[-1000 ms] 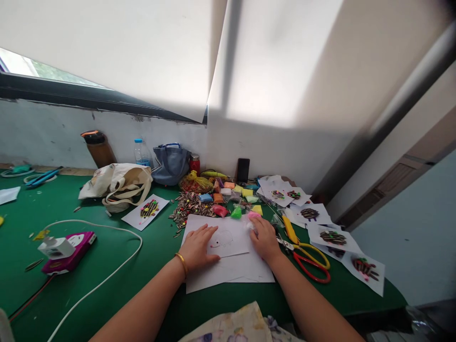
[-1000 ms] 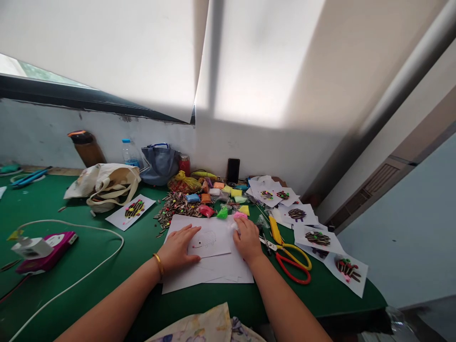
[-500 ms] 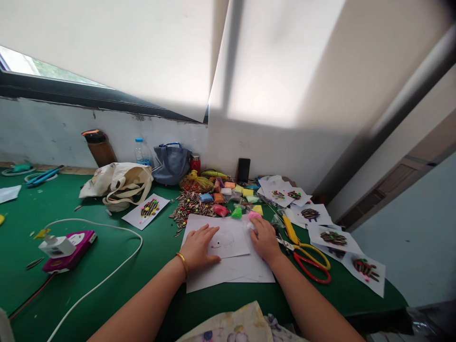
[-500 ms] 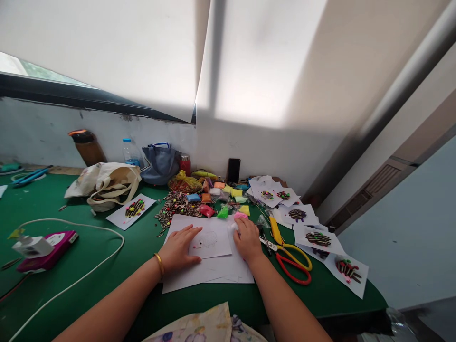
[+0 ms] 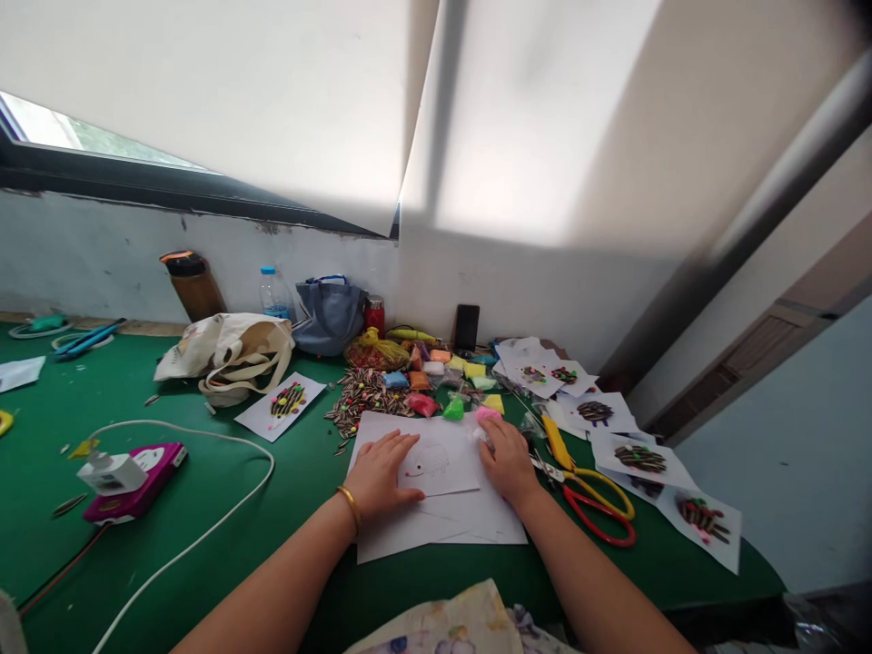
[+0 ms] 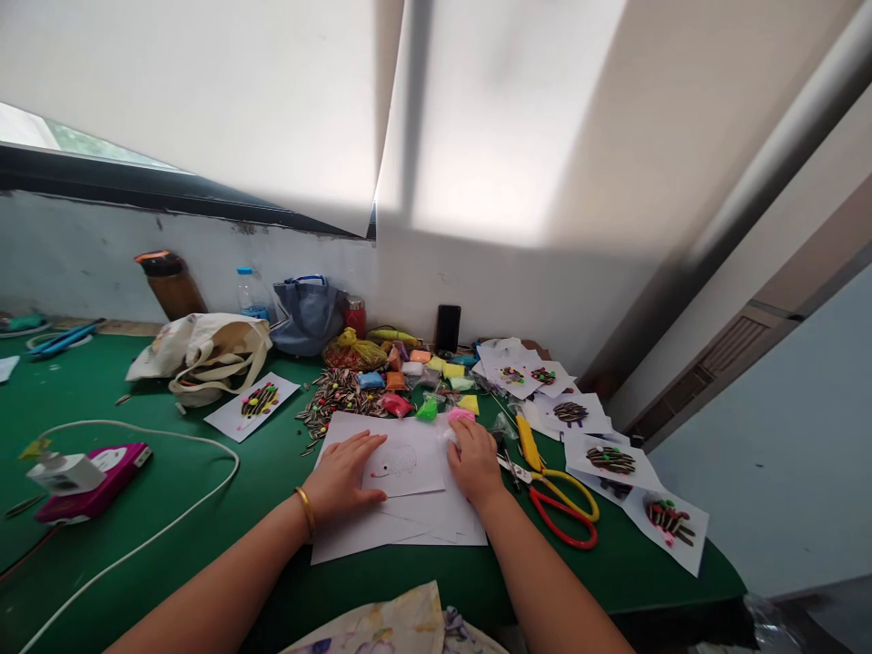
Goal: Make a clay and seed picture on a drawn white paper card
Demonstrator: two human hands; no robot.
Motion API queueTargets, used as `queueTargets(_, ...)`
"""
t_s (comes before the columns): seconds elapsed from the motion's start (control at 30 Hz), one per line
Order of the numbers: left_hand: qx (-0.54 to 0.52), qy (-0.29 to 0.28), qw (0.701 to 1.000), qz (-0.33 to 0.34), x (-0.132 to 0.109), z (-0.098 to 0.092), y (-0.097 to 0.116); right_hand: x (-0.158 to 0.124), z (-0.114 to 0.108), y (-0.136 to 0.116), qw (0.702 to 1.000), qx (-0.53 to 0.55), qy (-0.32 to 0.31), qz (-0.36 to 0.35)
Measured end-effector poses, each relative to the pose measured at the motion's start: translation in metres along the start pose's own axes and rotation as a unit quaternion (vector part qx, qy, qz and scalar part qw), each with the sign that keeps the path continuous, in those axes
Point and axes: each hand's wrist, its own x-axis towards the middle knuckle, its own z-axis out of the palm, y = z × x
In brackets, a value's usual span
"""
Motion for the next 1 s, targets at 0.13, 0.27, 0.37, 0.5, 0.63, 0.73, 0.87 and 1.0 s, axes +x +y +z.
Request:
queueTargets(0.13, 0.000, -0.006, 1.000, -0.004, -0.0010, -0.0004, 0.0013, 0.0003, -0.0003, -0.0002, 1.000, 0.002, -0.003, 0.002)
queueTargets(0.27, -0.004, -0.009, 1.000, -0.006, -0.0012, -0.0002, 0.0024, 0.0008, -0.0014, -0.0006, 1.000, 0.003, -0.011, 0.007)
queueTargets(0.37, -0.005, -0.011, 1.000, -0.006, -0.0014, -0.0009, 0.0034, 0.0007, -0.0019, -0.0011, 1.000, 0.003, -0.015, 0.008)
queueTargets(0.5, -0.003, -0.011, 1.000, -0.007, -0.0020, -0.0032, 0.0051, 0.0005, -0.0017, -0.0013, 1.000, 0.001, -0.015, 0.009)
queueTargets(0.63, -0.005, -0.018, 1.000, -0.013, -0.0025, -0.0053, 0.0069, 0.0009, -0.0012, -0.0005, 1.000, -0.001, -0.012, 0.001)
queueTargets(0.73, -0.004, -0.024, 1.000, -0.019, -0.0022, -0.0061, 0.0081, 0.0010, -0.0011, 0.0001, 1.000, -0.002, -0.011, 0.002)
queueTargets(0.87, -0.003, -0.020, 1.000, -0.013, -0.0017, -0.0055, 0.0084, 0.0007, -0.0017, -0.0003, 1.000, 0.002, -0.010, 0.003)
queueTargets(1.0, 0.000, -0.014, 1.000, -0.007, -0.0015, -0.0035, 0.0067, 0.0012, -0.0038, -0.0013, 1.000, 0.007, -0.012, 0.013)
